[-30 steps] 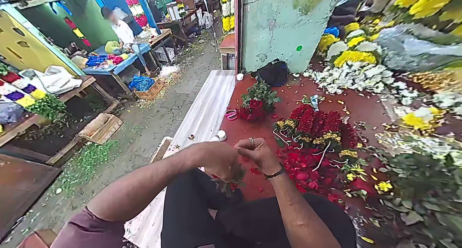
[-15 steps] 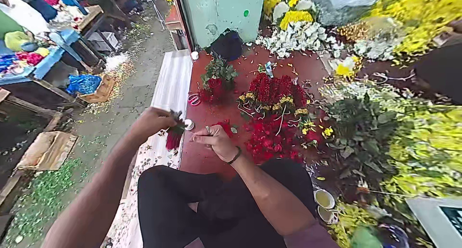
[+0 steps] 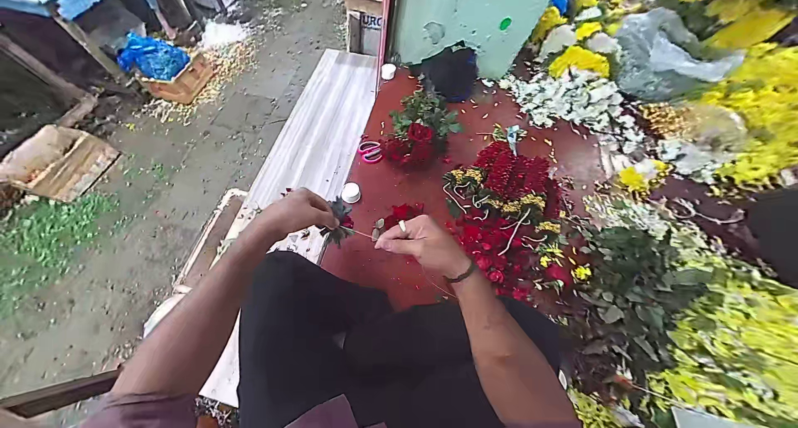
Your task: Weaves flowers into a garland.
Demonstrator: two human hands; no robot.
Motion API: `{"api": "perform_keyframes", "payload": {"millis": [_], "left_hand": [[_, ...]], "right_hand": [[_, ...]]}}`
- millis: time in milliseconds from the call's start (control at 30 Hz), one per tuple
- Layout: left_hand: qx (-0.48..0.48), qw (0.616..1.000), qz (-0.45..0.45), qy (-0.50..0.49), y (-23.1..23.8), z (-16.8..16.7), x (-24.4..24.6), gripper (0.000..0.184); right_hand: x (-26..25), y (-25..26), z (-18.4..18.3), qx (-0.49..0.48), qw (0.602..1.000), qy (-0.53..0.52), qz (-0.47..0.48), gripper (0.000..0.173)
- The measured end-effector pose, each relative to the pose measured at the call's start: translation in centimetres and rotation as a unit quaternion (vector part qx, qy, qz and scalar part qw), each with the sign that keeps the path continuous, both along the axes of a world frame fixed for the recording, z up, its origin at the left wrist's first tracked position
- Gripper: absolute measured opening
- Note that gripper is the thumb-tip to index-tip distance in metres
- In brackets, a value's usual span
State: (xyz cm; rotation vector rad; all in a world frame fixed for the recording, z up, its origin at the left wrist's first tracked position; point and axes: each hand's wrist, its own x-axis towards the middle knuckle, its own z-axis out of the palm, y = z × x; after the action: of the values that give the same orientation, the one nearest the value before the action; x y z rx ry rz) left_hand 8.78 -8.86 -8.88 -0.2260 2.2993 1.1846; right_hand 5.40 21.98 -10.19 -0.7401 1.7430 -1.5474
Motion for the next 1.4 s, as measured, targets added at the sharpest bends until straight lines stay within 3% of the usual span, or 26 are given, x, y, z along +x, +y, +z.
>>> {"api": "perform_keyframes", "payload": {"millis": [67,167,333,500,667,800,933,1000,1100,1167,1233,1400], "left_hand": [[-0.036,0.999,0.019,0.014,0.4,-1.3,-0.1,0.016],[-0.082,0.993,0.060,0.063,0.7,-1.7,1.6,0.016],[-0.073,0.986,0.126,0.078,0.5,-3.7,5.1,0.014],[-0.052,0.977,0.182,0.102,2.1,-7.4,6.4,0.018],[-0.091,0.971,0.173,0.140,1.3,-9.2,5.9,0.025],[-0.084,0.968,0.179,0.152,1.2,-10.5,5.5,0.027],[-0.080,0.968,0.179,0.155,1.4,-10.8,5.0,0.026],[-0.078,0.968,0.183,0.152,1.3,-11.0,5.1,0.024],[-0.069,0.969,0.187,0.145,1.2,-11.0,5.2,0.024],[-0.053,0.970,0.192,0.139,1.1,-11.0,5.1,0.022],[-0.039,0.969,0.199,0.138,1.1,-11.0,5.1,0.020],[-0.018,0.965,0.223,0.136,1.1,-10.8,5.5,0.019]], "right_hand": [[-1.5,1.1,-0.2,0.032,0.999,0.005,-0.015,0.016],[-5.3,4.7,-1.7,0.165,0.986,0.010,-0.030,0.022],[-11.0,8.7,-8.9,0.372,0.910,0.041,-0.179,0.019],[-12.6,6.9,-13.3,0.402,0.902,0.080,-0.134,0.015],[-17.1,11.7,-13.9,0.486,0.822,0.110,-0.276,0.019],[-17.6,13.0,-18.6,0.527,0.816,0.106,-0.215,0.019],[-15.9,10.4,-21.6,0.637,0.732,0.120,-0.208,0.034],[-15.7,10.1,-21.6,0.618,0.731,0.127,-0.261,0.026],[-16.8,10.2,-19.4,0.439,0.820,0.047,-0.364,0.042],[-16.5,9.5,-16.6,0.285,0.870,-0.038,-0.401,0.040],[-15.3,8.5,-13.2,0.191,0.897,-0.095,-0.387,0.025],[-9.9,5.3,-4.5,0.038,0.957,-0.066,-0.280,0.037]]}}
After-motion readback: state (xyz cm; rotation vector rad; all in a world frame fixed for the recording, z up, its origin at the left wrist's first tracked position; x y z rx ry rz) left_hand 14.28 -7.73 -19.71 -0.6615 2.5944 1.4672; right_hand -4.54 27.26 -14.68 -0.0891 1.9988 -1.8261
